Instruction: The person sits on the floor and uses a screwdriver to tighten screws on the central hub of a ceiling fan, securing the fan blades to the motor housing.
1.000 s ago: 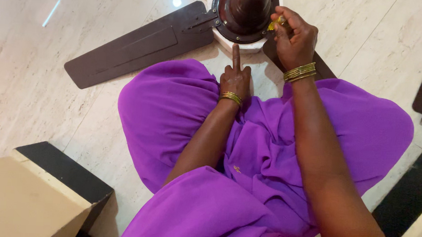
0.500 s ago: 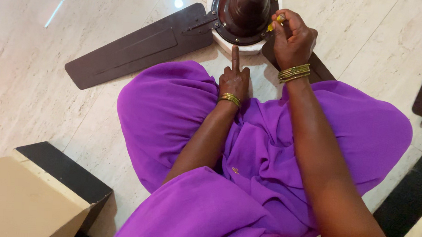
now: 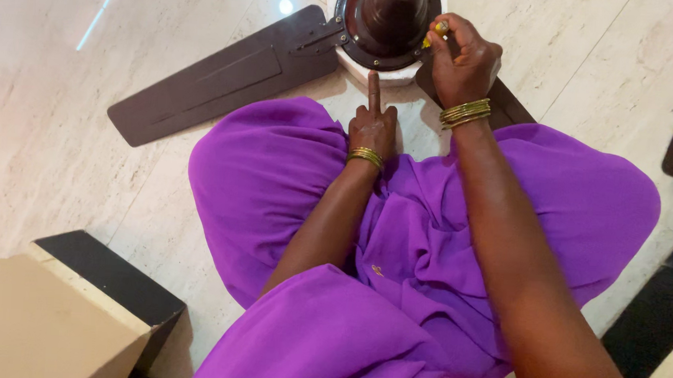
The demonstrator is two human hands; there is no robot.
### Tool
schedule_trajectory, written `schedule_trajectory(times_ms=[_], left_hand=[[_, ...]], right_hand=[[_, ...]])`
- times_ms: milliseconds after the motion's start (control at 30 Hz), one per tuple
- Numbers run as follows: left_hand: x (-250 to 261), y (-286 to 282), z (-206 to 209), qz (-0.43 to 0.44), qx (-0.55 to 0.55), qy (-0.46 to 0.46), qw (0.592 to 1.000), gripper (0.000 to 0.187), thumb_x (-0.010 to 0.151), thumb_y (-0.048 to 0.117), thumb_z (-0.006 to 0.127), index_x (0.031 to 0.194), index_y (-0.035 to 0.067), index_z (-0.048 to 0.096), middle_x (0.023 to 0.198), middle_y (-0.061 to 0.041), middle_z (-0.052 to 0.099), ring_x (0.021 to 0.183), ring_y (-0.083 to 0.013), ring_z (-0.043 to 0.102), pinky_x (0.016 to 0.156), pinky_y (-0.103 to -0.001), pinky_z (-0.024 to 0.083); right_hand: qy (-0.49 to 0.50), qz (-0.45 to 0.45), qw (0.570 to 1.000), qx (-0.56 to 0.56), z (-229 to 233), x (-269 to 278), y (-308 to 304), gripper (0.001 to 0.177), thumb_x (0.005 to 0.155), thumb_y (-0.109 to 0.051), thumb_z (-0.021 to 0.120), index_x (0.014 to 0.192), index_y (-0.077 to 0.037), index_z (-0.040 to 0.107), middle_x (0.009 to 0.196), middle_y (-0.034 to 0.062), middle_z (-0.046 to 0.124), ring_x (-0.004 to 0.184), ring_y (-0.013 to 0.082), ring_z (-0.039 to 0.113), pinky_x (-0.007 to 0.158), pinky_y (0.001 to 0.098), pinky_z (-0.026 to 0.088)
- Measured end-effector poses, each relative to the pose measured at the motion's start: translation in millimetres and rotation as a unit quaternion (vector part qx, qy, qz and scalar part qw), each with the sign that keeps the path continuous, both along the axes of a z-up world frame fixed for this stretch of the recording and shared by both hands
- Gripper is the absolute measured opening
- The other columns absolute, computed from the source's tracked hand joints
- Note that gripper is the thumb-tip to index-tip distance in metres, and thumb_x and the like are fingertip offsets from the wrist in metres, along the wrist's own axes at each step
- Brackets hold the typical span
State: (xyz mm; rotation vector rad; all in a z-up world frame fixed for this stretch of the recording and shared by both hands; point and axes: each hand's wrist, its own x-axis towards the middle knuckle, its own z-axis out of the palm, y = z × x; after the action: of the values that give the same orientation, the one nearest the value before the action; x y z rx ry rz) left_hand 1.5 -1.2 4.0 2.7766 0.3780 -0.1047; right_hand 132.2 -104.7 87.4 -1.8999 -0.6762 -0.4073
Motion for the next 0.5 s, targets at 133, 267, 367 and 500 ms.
schedule_trajectory(times_ms=[133,267,367,500], left_hand=[[5,6,17,-0.003,-0.011,0.015,1.0,0.014,0.092,0.01,0.066,0.106,0.011,0.071,0.17,-0.029,0.013,0.095,-0.0358,0.066,0.076,-0.047,0.059],[-1,6,34,0.037,-0.083,-0.074,0.993,0.047,0.076,0.019,0.08,0.12,0.011,0.067,0.158,-0.023,0.036,0.106,-0.0401,0.064,0.083,-0.049,0.056],[0,8,51,0.047,-0.115,-0.245,0.962,0.063,0.084,0.016,0.083,0.141,0.009,0.057,0.146,-0.018,0.052,0.124,-0.0418,0.062,0.101,-0.049,0.055],[1,6,71,0.061,-0.222,-0.365,0.902,0.07,0.083,0.004,0.076,0.147,0.003,0.047,0.14,-0.019,0.057,0.128,-0.0361,0.061,0.105,-0.046,0.054]], right_hand=[[0.011,-0.017,1.0,0.023,6,-7,-1,0.024,0.092,0.001,0.083,0.114,-0.002,0.074,0.103,0.012,0.08,0.093,0.0185,0.079,0.083,0.0292,0.062],[0.07,-0.024,0.994,0.074,11,-18,-1,0.025,0.092,-0.005,0.083,0.115,-0.004,0.073,0.103,0.0101,0.079,0.082,0.0155,0.073,0.07,0.0269,0.058],[0.081,-0.009,0.997,-0.018,17,-29,-3,0.024,0.088,-0.017,0.087,0.107,-0.009,0.076,0.09,0.0062,0.078,0.066,0.0117,0.072,0.059,0.0267,0.055],[0.072,0.062,0.993,-0.064,26,-50,14,0.023,0.085,-0.024,0.084,0.103,-0.013,0.076,0.091,0.0064,0.077,0.072,0.0195,0.074,0.064,0.0324,0.058]])
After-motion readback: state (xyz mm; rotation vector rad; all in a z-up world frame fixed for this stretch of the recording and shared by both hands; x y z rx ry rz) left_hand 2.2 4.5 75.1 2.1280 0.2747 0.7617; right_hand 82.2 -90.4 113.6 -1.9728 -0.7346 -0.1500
